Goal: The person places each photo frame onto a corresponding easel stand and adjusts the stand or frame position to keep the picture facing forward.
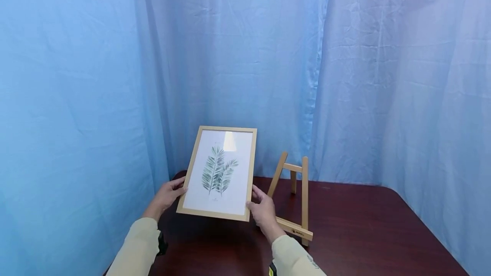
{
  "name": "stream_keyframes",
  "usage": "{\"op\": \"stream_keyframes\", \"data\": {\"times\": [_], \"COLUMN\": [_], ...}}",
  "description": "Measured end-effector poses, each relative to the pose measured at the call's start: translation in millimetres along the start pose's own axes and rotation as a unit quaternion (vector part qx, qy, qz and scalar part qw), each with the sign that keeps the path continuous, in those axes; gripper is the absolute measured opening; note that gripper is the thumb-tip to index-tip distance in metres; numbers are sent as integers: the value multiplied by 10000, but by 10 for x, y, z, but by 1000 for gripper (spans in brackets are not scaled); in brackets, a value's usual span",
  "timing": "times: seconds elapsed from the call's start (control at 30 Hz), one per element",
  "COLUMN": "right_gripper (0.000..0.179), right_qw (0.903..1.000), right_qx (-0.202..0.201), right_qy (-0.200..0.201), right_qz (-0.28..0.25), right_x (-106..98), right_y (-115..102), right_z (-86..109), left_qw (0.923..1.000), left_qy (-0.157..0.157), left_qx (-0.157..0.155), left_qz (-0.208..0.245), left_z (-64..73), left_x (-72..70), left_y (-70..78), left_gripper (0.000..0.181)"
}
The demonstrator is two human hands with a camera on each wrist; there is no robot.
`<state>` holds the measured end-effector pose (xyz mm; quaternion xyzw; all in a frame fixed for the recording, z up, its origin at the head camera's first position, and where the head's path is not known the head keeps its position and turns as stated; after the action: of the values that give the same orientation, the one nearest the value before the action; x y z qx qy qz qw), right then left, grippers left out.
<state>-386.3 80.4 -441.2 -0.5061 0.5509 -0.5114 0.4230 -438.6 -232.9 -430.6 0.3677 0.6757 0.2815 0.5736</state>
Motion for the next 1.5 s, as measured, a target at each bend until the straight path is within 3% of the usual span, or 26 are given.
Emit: {"op": "stream_keyframes", "data": {"times": [0.2,0.4,0.7,1.13,1.5], "right_gripper": [61,63,64,63,63], "right_qw": [9996,9997,9983,9936,9904], "right_qx": [156,-193,-555,-1052,-1257], "right_qy": [-123,-156,-116,-52,45], "right_qz": [-184,-17,94,420,568], "right_x": [-42,-91,-161,-260,-349], "right_y": [-49,-127,-254,-367,-411], "right_z": [-2,-9,2,3,30], "left_qw": [9994,9958,9991,9971,9941], "left_qy": [-50,8,19,226,279], "left_qx": [256,811,309,476,752], "left_qz": [231,420,303,552,735], "left_z": [-5,31,-53,-139,-95], "left_x": [-11,-40,1,38,30], "left_y": [53,152,218,346,557], "left_gripper": [50,52,50,52,51]}}
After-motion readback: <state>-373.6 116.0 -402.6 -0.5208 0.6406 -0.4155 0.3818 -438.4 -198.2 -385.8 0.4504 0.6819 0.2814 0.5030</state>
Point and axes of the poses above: each hand's wrist, its own z-axis away from the middle knuckle, its own x-axis out of the palm, y = z × x, the point moved 4 cm from there along -z, towards the middle knuckle, and after that the axes turned 9 degrees about -z, right-handed, at the moved point
